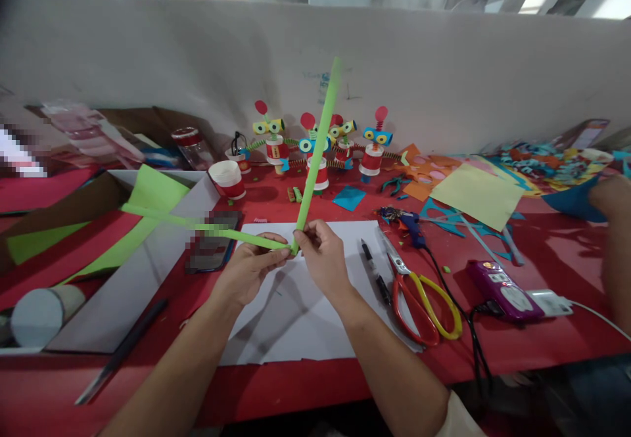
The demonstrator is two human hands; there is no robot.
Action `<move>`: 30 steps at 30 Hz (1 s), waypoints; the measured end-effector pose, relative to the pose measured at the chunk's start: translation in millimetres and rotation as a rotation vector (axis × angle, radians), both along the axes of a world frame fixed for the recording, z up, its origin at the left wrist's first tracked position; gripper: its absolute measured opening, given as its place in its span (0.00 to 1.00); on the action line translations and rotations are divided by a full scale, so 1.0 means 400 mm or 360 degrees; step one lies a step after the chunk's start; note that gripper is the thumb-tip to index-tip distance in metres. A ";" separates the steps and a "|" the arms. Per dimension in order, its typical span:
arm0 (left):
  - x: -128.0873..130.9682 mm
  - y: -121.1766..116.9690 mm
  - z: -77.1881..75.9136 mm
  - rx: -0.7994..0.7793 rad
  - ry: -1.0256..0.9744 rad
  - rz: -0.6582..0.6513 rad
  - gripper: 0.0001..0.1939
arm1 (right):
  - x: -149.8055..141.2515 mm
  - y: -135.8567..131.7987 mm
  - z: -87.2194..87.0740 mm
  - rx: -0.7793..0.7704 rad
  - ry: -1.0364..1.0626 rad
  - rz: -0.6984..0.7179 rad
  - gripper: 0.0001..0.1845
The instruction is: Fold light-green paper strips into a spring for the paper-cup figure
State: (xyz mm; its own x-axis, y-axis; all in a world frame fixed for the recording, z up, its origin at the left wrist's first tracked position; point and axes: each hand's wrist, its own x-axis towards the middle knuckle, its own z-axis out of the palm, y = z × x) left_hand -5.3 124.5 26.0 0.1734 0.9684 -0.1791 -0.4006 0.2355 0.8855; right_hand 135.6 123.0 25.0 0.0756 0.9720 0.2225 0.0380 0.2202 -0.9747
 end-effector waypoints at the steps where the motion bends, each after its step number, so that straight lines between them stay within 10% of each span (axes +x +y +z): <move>1: 0.001 0.000 0.001 0.0001 0.0002 0.0003 0.14 | -0.001 -0.001 0.000 0.0001 -0.0005 -0.0004 0.08; 30: 0.020 -0.001 -0.012 0.0128 -0.0088 0.0414 0.14 | -0.020 -0.004 -0.011 -0.0143 0.0101 0.0126 0.06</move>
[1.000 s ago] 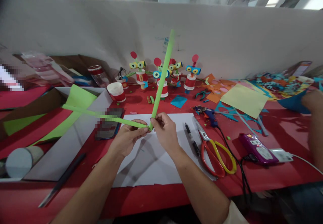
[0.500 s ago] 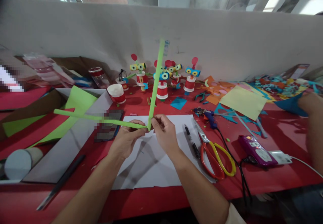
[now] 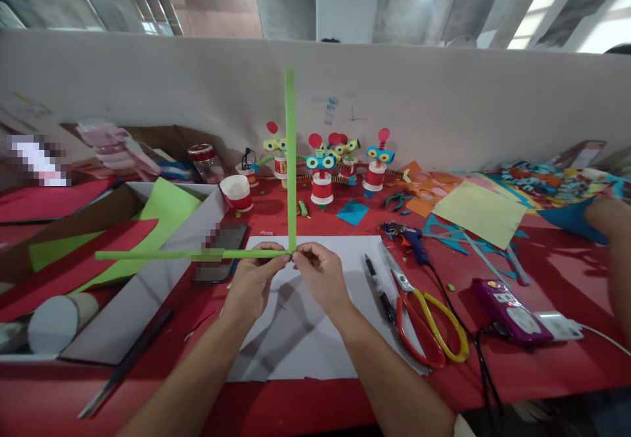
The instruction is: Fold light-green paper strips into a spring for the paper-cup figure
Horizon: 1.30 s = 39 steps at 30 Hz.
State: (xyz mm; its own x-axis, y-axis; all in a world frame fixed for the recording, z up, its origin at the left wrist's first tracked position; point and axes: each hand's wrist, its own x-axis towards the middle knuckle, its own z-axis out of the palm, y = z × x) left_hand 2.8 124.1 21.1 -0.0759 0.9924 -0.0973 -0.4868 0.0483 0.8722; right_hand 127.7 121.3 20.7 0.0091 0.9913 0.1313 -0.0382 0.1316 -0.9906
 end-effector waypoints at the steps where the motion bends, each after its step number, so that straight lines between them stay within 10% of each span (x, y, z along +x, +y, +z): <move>1: 0.001 0.000 0.000 -0.0013 -0.0006 -0.0006 0.14 | 0.000 0.000 0.001 -0.0009 0.0023 -0.0001 0.06; 17: 0.019 -0.040 0.004 0.0459 0.0633 0.0304 0.04 | 0.015 -0.003 0.005 0.0095 0.0221 0.0147 0.04; 24: -0.003 -0.044 -0.016 0.0932 0.1321 0.0274 0.23 | 0.030 -0.013 0.000 0.0244 0.0195 0.0230 0.04; 32: -0.141 0.068 -0.007 0.0281 0.2224 0.0709 0.33 | 0.030 -0.019 0.006 0.0350 0.0031 0.0260 0.06; 39: -0.192 0.110 -0.042 0.0168 0.2573 0.0532 0.35 | 0.028 -0.020 0.011 0.0363 0.0072 0.0314 0.03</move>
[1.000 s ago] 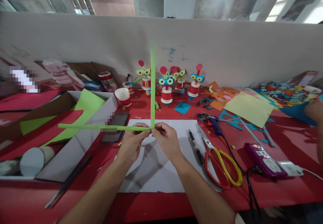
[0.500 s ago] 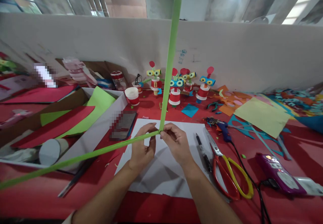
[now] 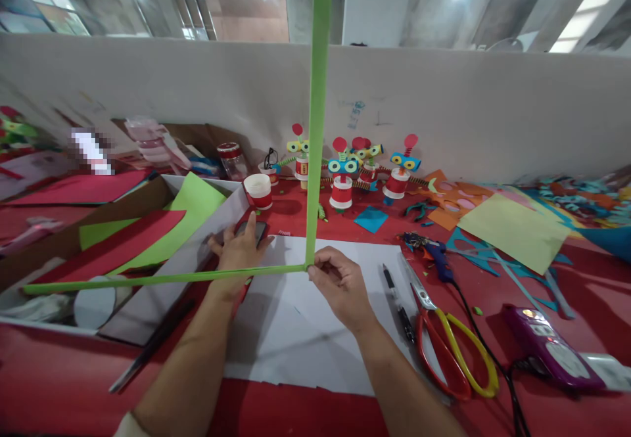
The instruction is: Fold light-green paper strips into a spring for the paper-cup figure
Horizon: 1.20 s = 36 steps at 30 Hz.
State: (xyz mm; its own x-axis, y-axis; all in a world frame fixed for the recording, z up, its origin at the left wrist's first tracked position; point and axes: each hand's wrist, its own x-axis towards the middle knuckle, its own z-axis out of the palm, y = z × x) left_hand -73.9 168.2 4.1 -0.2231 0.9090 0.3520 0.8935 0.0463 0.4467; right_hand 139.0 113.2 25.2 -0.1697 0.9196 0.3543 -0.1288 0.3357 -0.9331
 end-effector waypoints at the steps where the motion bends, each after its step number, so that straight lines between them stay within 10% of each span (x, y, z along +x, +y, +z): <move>1: 0.002 0.002 -0.002 -0.0012 0.0026 -0.0007 0.34 | 0.000 -0.001 0.000 -0.0001 0.0013 0.0002 0.03; 15: -0.009 0.030 -0.012 0.0119 0.0053 0.0007 0.25 | -0.009 -0.006 0.006 -0.0071 0.0059 0.0026 0.03; 18: 0.029 0.018 0.025 0.0141 -0.0273 -0.0066 0.20 | -0.008 -0.001 0.002 -0.0150 0.0065 -0.0030 0.03; 24: 0.153 -0.091 0.059 -0.0297 -0.1431 -0.1067 0.19 | -0.010 0.016 -0.002 -0.0354 0.0083 -0.0189 0.05; 31: 0.185 -0.135 0.048 0.0065 -0.1678 -0.0945 0.18 | -0.006 0.024 0.007 -0.0382 0.0045 -0.0169 0.05; 36: 0.170 -0.106 0.041 -0.0294 -0.2321 -0.0884 0.10 | -0.002 0.024 0.012 -0.0434 0.0024 -0.0152 0.06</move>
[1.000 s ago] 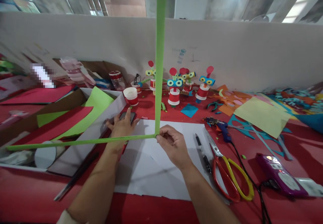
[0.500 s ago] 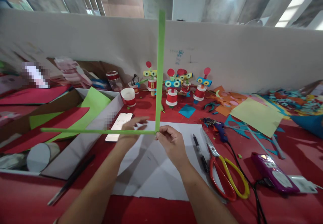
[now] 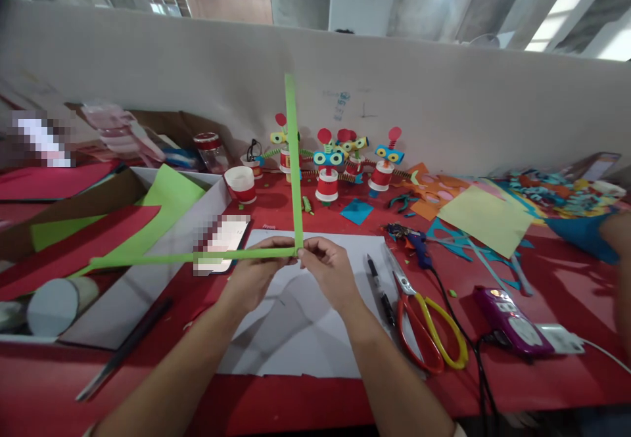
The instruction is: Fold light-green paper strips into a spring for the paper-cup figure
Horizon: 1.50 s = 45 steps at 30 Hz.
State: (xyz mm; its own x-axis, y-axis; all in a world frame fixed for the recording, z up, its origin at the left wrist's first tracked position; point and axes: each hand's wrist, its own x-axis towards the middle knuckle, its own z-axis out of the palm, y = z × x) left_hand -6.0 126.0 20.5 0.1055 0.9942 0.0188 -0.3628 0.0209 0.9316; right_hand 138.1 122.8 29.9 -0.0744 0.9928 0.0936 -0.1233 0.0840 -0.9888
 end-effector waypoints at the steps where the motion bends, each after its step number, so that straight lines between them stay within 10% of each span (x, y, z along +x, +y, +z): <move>1: -0.001 0.004 -0.001 -0.0062 -0.0081 -0.0023 0.11 | 0.000 0.000 0.000 -0.0005 0.0005 0.0006 0.06; 28: 0.000 0.027 -0.022 -0.0325 -0.0371 -0.0009 0.14 | -0.010 0.005 -0.012 -0.0100 0.0099 0.0001 0.09; 45: 0.004 0.020 -0.027 -0.0284 -0.0188 0.0026 0.14 | -0.011 0.003 -0.028 0.0284 -0.0552 -0.0126 0.06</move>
State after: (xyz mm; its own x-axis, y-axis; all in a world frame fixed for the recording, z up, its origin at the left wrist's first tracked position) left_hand -4.4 133.8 9.7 0.0969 0.9845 -0.1465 -0.4712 0.1750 0.8645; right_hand 133.8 123.9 18.8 -0.0556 0.9672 0.2479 0.2289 0.2540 -0.9397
